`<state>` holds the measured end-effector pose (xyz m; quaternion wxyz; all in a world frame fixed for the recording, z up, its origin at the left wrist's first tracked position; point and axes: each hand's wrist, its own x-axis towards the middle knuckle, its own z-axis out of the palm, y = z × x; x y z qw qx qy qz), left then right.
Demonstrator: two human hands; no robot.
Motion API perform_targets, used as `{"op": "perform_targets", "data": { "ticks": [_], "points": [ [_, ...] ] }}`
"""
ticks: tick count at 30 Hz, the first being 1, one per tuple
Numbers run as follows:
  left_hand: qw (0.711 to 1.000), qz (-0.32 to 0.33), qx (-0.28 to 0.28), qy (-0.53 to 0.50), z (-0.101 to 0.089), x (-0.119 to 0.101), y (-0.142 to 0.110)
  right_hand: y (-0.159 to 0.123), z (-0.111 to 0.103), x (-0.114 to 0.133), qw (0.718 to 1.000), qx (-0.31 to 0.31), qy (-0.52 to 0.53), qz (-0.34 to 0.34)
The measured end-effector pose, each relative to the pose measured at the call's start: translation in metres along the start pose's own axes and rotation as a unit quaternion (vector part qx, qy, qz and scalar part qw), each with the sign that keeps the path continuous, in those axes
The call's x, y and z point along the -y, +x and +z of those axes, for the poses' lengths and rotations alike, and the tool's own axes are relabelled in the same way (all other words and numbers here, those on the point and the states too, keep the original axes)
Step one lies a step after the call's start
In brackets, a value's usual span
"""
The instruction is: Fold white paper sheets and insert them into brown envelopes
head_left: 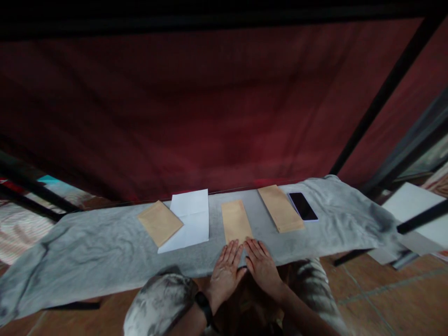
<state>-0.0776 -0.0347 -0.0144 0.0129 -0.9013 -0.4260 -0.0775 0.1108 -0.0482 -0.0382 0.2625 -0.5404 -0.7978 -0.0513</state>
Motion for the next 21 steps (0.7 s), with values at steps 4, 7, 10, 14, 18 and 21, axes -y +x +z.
{"op": "perform_targets", "data": {
  "ticks": [4, 7, 10, 14, 18, 21],
  "points": [
    [1.000, -0.008, 0.006, 0.007, 0.002, -0.005, 0.002, -0.004, -0.002, -0.003, 1.000, 0.008, -0.009, -0.011],
    [1.000, -0.011, 0.019, 0.002, -0.001, -0.007, 0.004, -0.006, -0.005, -0.004, 1.000, 0.010, -0.007, -0.020],
    [0.998, -0.011, 0.057, -0.009, -0.009, -0.006, 0.008, -0.005, -0.006, -0.003, 1.000, 0.000, -0.003, -0.005],
    [0.994, -0.020, 0.103, -0.018, -0.018, -0.008, 0.015, -0.004, -0.003, -0.002, 1.000, -0.006, 0.001, -0.008],
    [0.994, -0.028, 0.101, -0.016, -0.014, -0.012, 0.016, -0.005, 0.001, -0.006, 1.000, -0.002, -0.004, -0.015],
    [0.997, -0.026, 0.073, -0.003, -0.006, -0.013, 0.013, -0.006, 0.002, -0.009, 0.999, 0.018, -0.012, -0.027]
  ]
}}
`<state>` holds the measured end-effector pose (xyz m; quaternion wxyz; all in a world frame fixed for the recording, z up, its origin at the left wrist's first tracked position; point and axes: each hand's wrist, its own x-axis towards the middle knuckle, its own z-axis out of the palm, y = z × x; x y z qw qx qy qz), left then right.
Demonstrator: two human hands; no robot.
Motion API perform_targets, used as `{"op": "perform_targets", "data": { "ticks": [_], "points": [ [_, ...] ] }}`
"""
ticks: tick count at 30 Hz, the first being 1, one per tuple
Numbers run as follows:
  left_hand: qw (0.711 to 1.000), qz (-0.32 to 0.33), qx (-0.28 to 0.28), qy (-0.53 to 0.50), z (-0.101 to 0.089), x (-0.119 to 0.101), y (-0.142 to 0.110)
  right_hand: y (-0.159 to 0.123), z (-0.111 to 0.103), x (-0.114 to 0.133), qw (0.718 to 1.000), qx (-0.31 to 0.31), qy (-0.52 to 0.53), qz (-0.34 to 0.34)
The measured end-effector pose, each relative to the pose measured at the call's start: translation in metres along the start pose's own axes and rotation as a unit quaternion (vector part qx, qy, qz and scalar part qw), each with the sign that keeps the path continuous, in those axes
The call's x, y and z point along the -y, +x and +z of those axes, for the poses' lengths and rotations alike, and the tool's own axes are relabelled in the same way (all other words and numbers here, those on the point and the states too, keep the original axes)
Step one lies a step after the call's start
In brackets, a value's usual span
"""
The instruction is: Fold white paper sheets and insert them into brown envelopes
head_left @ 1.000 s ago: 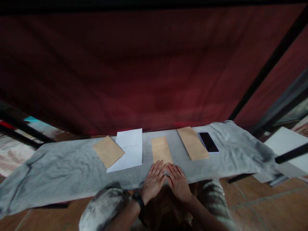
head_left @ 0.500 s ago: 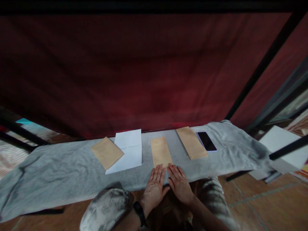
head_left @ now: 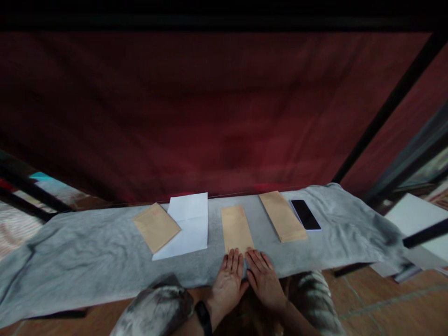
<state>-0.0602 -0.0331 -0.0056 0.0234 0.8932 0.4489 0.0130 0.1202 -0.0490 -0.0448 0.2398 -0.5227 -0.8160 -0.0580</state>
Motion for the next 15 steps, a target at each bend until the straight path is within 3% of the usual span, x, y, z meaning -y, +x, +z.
{"op": "perform_targets", "data": {
  "ticks": [9, 15],
  "points": [
    [0.998, 0.015, -0.032, -0.049, -0.019, 0.018, 0.028, -0.001, -0.001, -0.003, 0.999, 0.035, -0.014, -0.002],
    [0.995, 0.040, -0.076, -0.040, 0.005, 0.033, 0.034, -0.001, -0.001, -0.002, 1.000, 0.030, -0.008, -0.005]
  ]
}}
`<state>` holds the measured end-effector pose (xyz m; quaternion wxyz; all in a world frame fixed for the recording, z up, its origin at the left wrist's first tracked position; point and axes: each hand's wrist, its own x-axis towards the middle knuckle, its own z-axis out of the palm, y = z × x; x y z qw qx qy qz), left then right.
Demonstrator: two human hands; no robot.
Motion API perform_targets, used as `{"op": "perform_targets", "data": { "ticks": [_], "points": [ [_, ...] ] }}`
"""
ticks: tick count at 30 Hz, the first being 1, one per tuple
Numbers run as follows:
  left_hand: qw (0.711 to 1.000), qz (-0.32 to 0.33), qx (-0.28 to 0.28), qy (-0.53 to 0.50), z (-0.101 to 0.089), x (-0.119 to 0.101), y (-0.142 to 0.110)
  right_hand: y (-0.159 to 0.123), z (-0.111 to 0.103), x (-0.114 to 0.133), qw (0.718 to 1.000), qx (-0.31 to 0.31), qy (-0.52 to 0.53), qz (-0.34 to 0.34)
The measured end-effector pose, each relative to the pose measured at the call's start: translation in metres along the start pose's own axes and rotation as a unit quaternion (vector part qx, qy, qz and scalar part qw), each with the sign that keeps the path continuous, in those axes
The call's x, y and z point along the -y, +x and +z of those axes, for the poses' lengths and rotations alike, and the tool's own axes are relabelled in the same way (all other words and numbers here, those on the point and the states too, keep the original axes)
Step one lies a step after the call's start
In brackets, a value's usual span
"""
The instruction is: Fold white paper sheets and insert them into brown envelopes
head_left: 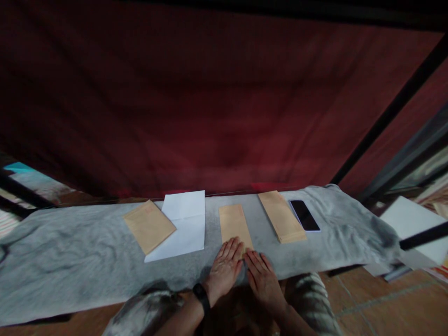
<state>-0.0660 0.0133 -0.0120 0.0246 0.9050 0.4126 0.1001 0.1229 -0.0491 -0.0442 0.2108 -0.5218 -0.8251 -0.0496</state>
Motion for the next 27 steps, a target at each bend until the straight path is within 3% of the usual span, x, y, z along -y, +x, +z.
{"op": "perform_targets", "data": {
  "ticks": [4, 14, 27],
  "points": [
    [1.000, -0.017, -0.008, -0.002, 0.012, 0.002, 0.014, 0.001, 0.003, 0.003, 1.000, -0.023, 0.002, 0.019],
    [0.995, -0.092, -0.016, 0.037, 0.026, 0.026, 0.082, 0.008, -0.010, 0.006, 1.000, -0.022, -0.003, 0.014],
    [0.987, -0.160, 0.004, 0.019, 0.028, 0.042, 0.125, 0.005, -0.010, 0.006, 1.000, -0.008, 0.001, 0.013]
  ]
}}
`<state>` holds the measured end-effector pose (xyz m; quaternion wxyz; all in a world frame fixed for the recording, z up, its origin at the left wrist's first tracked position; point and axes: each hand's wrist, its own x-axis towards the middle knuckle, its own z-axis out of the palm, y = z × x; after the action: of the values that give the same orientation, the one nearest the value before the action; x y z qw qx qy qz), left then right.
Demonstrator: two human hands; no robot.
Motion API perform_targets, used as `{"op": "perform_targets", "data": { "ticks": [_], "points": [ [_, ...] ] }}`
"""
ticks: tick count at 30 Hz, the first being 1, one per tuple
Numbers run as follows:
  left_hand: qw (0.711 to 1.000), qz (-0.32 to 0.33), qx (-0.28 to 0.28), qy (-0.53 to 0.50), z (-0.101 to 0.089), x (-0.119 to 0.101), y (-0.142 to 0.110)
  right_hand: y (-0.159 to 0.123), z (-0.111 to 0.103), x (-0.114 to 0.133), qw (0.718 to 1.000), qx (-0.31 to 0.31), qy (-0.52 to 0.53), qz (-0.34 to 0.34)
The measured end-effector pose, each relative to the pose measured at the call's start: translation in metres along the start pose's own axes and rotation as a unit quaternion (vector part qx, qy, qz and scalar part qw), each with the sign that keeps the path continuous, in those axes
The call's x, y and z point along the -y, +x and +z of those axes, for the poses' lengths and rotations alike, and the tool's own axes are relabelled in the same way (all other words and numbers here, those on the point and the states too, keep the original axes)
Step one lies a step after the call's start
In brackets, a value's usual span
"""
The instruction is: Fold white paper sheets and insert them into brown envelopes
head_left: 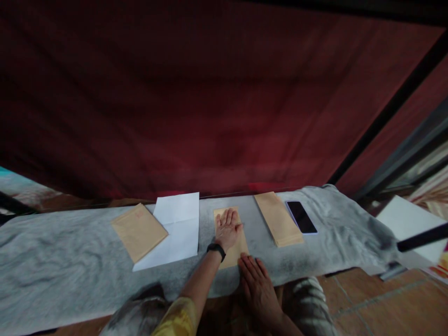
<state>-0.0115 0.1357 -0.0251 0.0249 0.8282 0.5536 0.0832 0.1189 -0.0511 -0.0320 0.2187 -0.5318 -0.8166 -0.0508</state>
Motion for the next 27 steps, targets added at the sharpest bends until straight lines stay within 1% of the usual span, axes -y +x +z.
{"op": "perform_targets", "data": {
  "ticks": [3, 6, 9, 12, 15, 17, 22, 27],
  "points": [
    [1.000, -0.010, 0.006, 0.003, -0.001, 0.000, 0.005, 0.000, 0.000, 0.000, 1.000, 0.001, -0.007, -0.003],
    [1.000, -0.005, 0.001, 0.008, -0.001, 0.002, 0.004, 0.000, 0.002, 0.000, 1.000, -0.010, 0.002, -0.002],
    [1.000, 0.023, -0.011, 0.012, 0.001, 0.006, -0.005, 0.000, 0.004, 0.000, 0.999, -0.030, 0.017, 0.005],
    [0.998, 0.053, -0.024, 0.014, 0.004, 0.010, -0.019, -0.001, 0.005, -0.001, 0.999, -0.031, 0.021, 0.000],
    [0.997, 0.067, -0.027, 0.015, 0.004, 0.012, -0.029, -0.001, 0.005, -0.001, 0.999, -0.041, 0.022, -0.005],
    [0.997, 0.068, -0.025, 0.015, 0.004, 0.013, -0.032, -0.001, 0.004, -0.001, 0.999, -0.046, 0.023, -0.007],
    [0.998, 0.063, -0.011, 0.011, 0.002, 0.015, -0.025, 0.001, 0.002, 0.000, 1.000, -0.024, 0.009, -0.002],
    [1.000, 0.016, 0.001, 0.016, 0.002, 0.016, -0.012, 0.000, 0.001, 0.001, 1.000, -0.018, 0.003, 0.003]
  ]
}}
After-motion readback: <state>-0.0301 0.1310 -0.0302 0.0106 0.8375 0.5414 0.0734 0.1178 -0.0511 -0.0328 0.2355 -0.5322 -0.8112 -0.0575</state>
